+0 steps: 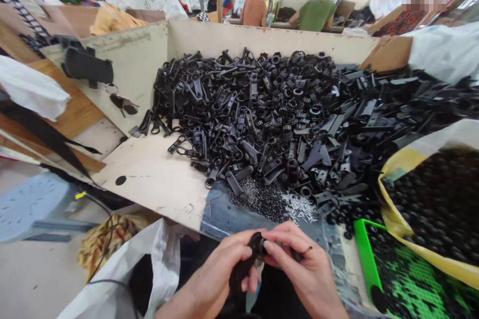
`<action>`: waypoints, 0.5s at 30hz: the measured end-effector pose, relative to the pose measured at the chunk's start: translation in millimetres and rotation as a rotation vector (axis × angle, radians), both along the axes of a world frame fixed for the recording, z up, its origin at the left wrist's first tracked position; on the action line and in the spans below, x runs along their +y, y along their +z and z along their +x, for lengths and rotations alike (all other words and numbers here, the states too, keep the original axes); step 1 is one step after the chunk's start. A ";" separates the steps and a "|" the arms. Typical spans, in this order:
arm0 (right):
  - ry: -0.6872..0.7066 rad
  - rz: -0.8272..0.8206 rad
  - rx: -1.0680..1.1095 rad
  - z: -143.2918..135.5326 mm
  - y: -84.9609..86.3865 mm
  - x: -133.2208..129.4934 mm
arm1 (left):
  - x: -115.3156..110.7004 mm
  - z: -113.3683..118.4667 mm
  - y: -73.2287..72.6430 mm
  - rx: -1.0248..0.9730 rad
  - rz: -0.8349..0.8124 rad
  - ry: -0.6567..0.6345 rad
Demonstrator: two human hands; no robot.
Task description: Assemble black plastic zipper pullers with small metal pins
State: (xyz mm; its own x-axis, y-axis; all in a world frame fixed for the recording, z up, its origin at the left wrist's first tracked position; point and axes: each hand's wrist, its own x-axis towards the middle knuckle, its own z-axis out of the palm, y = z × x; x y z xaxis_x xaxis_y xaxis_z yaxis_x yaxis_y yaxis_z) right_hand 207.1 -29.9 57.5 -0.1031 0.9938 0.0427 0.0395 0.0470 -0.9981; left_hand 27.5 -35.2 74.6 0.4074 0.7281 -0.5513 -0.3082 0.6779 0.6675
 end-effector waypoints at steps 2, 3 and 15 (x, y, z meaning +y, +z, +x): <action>0.018 0.012 -0.011 0.3 0.0 -0.5 | -0.8 -2.7 1.4 0.041 0.017 -0.036; 0.023 0.034 -0.034 0.7 0.5 -1.0 | -1.1 -3.8 3.1 0.051 0.027 -0.061; 0.183 0.347 -0.309 16.0 6.1 -20.3 | -12.9 -8.2 9.8 0.499 0.455 -0.499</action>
State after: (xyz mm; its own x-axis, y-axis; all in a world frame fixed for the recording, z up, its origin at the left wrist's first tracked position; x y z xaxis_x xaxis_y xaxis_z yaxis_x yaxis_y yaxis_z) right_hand 223.1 -50.2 63.6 -0.3341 0.8909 0.3077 0.2907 0.4079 -0.8655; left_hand 19.3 -48.0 84.4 0.5269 0.7224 -0.4477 0.3598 0.2876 0.8876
